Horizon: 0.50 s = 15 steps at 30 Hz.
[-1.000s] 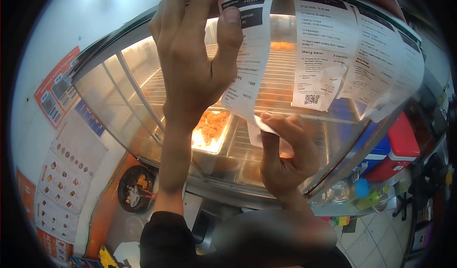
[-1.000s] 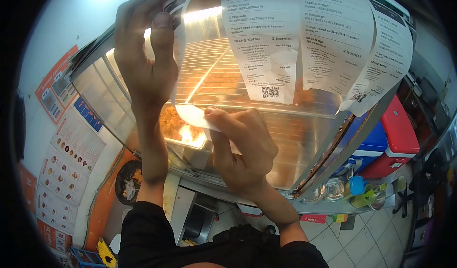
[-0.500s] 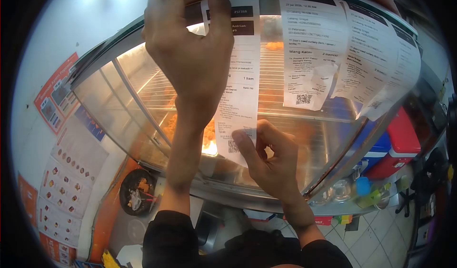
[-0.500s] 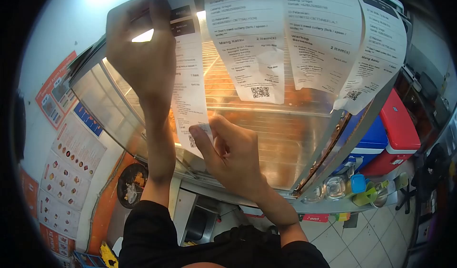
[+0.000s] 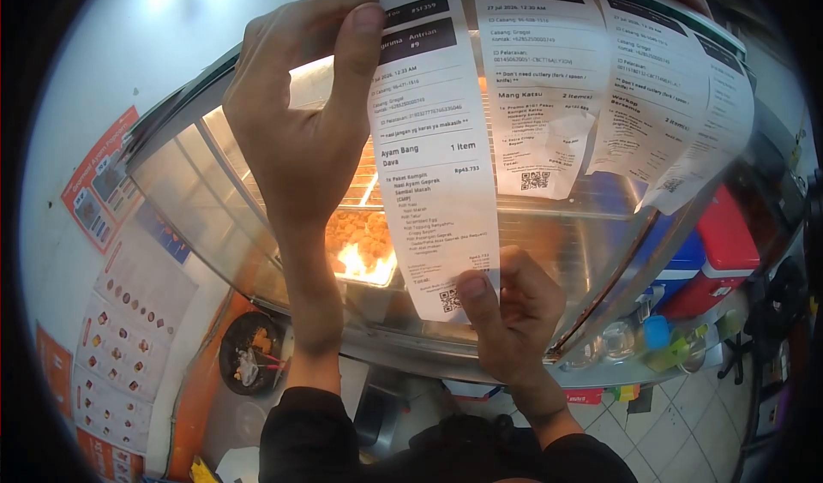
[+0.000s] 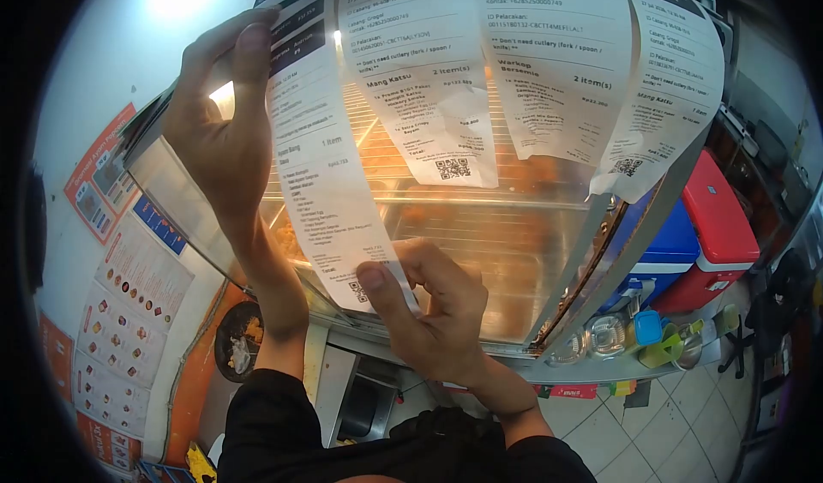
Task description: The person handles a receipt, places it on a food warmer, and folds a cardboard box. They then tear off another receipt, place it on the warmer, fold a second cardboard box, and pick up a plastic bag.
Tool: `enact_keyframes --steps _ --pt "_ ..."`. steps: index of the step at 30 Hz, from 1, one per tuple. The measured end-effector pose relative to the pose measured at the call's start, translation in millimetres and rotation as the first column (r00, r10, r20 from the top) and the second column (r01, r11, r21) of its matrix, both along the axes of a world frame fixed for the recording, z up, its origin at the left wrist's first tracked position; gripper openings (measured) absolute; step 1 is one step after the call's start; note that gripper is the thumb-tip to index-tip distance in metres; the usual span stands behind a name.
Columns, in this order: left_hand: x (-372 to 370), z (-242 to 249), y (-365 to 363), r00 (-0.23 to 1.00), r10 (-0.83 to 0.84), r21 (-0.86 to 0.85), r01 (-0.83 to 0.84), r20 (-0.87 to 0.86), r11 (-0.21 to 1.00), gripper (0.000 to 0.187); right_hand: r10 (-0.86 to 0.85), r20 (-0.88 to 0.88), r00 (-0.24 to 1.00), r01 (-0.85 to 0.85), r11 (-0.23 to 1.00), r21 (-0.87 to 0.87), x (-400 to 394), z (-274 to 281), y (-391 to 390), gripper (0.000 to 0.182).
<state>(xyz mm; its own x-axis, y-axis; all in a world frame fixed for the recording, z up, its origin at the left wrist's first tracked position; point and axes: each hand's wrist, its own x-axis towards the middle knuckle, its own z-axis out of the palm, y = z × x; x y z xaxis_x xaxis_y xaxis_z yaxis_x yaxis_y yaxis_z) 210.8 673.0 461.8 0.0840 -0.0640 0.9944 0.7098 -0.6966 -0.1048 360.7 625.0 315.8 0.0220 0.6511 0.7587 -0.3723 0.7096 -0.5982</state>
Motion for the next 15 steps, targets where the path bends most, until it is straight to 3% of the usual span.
enact_keyframes --steps 4,8,10,12,14,15 --pt "-0.3 3.2 0.3 0.990 0.050 0.094 -0.037 -0.135 0.995 0.016 0.068 0.056 0.996 -0.064 0.996 -0.057 1.1 -6.0 -1.9 0.019" --pt "-0.7 5.2 2.7 0.964 0.167 0.169 -0.133 -0.205 0.977 0.018 0.019 0.038 0.999 -0.015 0.997 -0.080 1.6 -27.0 1.5 0.029" --pt "-3.3 5.5 -0.1 0.971 0.119 0.064 -0.108 -0.205 0.992 0.021 -0.249 -0.035 0.968 0.249 0.968 -0.012 1.9 -45.7 7.5 0.036" --pt "-10.0 5.4 3.8 0.971 0.124 0.081 -0.110 -0.202 0.991 0.020 -0.256 -0.044 0.966 0.255 0.967 -0.025 6.2 -71.6 0.2 0.041" --pt "-11.0 6.1 5.1 0.971 0.130 0.101 -0.111 -0.199 0.989 0.019 -0.290 -0.121 0.949 0.259 0.941 -0.219 8.8 -99.0 -10.1 0.036" --pt "-9.8 4.7 3.6 0.974 0.113 0.088 -0.097 -0.196 0.991 0.021 -0.291 -0.122 0.949 0.260 0.940 -0.218 9.9 -110.9 -12.7 0.036"
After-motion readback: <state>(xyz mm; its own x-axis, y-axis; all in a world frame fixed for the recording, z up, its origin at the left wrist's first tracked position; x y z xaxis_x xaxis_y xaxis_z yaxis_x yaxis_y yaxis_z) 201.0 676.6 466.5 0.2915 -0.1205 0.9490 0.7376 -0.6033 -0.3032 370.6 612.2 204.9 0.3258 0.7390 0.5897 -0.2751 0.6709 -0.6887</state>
